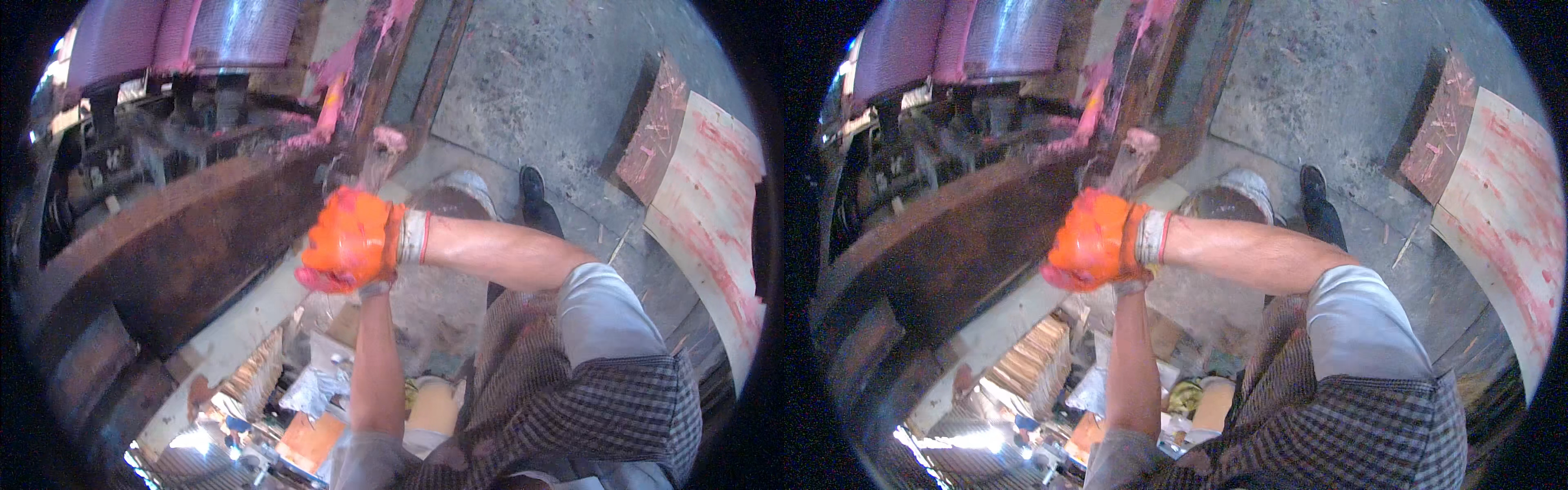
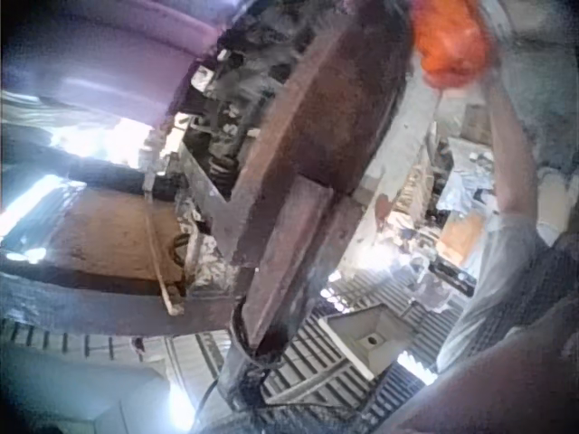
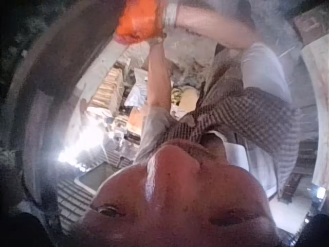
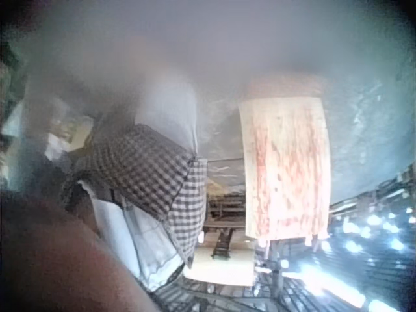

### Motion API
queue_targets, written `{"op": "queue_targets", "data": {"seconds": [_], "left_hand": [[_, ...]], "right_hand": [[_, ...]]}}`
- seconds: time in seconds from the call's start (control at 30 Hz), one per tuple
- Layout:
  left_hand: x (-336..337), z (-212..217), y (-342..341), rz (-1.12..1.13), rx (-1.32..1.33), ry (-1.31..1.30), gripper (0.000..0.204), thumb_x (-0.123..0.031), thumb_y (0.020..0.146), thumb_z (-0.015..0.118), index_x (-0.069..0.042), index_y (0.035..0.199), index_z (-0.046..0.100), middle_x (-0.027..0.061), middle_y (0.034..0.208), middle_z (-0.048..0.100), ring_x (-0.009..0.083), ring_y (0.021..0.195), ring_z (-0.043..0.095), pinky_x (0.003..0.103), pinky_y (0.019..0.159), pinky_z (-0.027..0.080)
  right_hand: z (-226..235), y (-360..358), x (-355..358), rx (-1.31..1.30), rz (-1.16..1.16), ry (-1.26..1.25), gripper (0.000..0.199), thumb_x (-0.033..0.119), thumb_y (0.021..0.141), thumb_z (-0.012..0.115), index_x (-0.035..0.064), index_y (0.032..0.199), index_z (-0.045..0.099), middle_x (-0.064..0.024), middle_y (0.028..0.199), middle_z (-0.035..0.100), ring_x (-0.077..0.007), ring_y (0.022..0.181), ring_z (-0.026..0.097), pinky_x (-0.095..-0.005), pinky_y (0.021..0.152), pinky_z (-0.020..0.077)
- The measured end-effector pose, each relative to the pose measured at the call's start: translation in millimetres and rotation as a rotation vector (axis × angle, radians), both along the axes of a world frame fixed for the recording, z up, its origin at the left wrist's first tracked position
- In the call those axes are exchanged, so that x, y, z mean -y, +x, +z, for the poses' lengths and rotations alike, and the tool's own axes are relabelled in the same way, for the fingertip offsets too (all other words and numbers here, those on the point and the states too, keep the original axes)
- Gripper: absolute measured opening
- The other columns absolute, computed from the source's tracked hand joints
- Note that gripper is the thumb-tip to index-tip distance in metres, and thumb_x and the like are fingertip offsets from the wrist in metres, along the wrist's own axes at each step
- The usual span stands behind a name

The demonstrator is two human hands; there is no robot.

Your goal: The person scrapes pink residue from a metal bar and the surface of large industrial rollers using a metal tool and then wipes the bar with a cloth.

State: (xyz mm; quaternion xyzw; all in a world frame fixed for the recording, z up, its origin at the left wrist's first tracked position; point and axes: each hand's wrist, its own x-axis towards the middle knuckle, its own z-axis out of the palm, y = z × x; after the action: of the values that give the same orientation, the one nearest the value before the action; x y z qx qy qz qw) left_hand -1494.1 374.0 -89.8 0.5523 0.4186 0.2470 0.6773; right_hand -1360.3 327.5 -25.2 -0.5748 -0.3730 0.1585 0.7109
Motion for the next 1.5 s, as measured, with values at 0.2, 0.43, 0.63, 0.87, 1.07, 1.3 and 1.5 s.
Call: {"op": "queue_targets", "data": {"seconds": [0.2, 0.43, 0.63, 0.87, 1.07, 1.3, 1.5], "left_hand": [[0.5, 3.0, -15.5, 0.038, 0.018, -0.006, 0.052, -0.051, 0.101, 0.054, -0.011, 0.133, 0.055, 0.0092, 0.133, 0.058, 0.0262, 0.120, 0.052, 0.046, 0.101, 0.042], [-8.8, -9.2, -14.1, 0.035, 0.073, 0.003, 0.053, -0.051, 0.101, 0.053, -0.011, 0.137, 0.054, 0.0090, 0.138, 0.056, 0.0268, 0.128, 0.050, 0.047, 0.107, 0.040], [-7.7, -6.6, -18.6, 0.047, 0.101, 0.011, 0.054, -0.050, 0.101, 0.052, -0.012, 0.140, 0.053, 0.0088, 0.143, 0.054, 0.0274, 0.134, 0.047, 0.048, 0.112, 0.038], [-23.2, -25.2, -49.0, -0.080, -0.137, 0.095, 0.057, -0.043, 0.102, 0.054, -0.013, 0.149, 0.046, 0.0068, 0.155, 0.046, 0.0275, 0.145, 0.039, 0.047, 0.119, 0.032], [-1.6, 26.4, 15.2, -0.013, -0.122, 0.267, 0.045, -0.032, 0.101, 0.054, -0.010, 0.140, 0.051, 0.0073, 0.141, 0.056, 0.0276, 0.128, 0.053, 0.044, 0.110, 0.042], [4.4, 46.1, 33.8, 0.008, -0.274, 0.310, 0.041, -0.024, 0.098, 0.061, -0.007, 0.135, 0.055, 0.0075, 0.133, 0.062, 0.0246, 0.119, 0.060, 0.040, 0.106, 0.046], [14.5, 45.6, 14.9, 0.028, -0.258, 0.234, 0.036, -0.028, 0.099, 0.060, -0.007, 0.129, 0.057, 0.0061, 0.122, 0.062, 0.0216, 0.108, 0.059, 0.037, 0.096, 0.046]], "right_hand": [[48.2, -34.3, 16.5, 0.310, 0.036, 0.135, 0.046, 0.058, 0.092, 0.053, 0.0186, 0.115, 0.051, -0.0102, 0.117, 0.053, -0.0366, 0.105, 0.051, -0.0551, 0.099, 0.0419], [47.1, -23.4, 6.2, 0.354, 0.017, 0.059, 0.035, 0.055, 0.090, 0.055, 0.0214, 0.097, 0.058, -0.0075, 0.098, 0.059, -0.0364, 0.087, 0.055, -0.0535, 0.089, 0.0464], [7.0, -23.0, 0.6, 0.409, 0.054, 0.006, 0.030, 0.053, 0.087, 0.057, 0.0237, 0.081, 0.063, -0.0053, 0.082, 0.063, -0.0362, 0.071, 0.058, -0.0521, 0.081, 0.0503], [20.6, -14.1, -17.1, 0.365, -0.373, -0.134, 0.033, 0.047, 0.085, 0.062, 0.0245, 0.062, 0.065, -0.0044, 0.066, 0.066, -0.0358, 0.061, 0.062, -0.0511, 0.072, 0.0524], [49.6, 7.3, -26.6, 0.309, -0.703, -0.009, 0.036, 0.040, 0.081, 0.071, 0.0245, 0.052, 0.057, -0.0054, 0.054, 0.057, -0.0333, 0.050, 0.058, -0.0492, 0.052, 0.0469], [36.1, 33.3, -38.6, 0.275, -0.495, -0.045, 0.035, 0.048, 0.082, 0.068, 0.0235, 0.058, 0.061, -0.0067, 0.058, 0.058, -0.0324, 0.057, 0.060, -0.0487, 0.053, 0.0463], [-27.6, -83.7, -52.2, -0.620, -0.207, 0.569, 0.046, 0.064, 0.079, 0.066, 0.0206, 0.094, 0.068, -0.0100, 0.100, 0.067, -0.0350, 0.105, 0.064, -0.0539, 0.093, 0.0493]]}}
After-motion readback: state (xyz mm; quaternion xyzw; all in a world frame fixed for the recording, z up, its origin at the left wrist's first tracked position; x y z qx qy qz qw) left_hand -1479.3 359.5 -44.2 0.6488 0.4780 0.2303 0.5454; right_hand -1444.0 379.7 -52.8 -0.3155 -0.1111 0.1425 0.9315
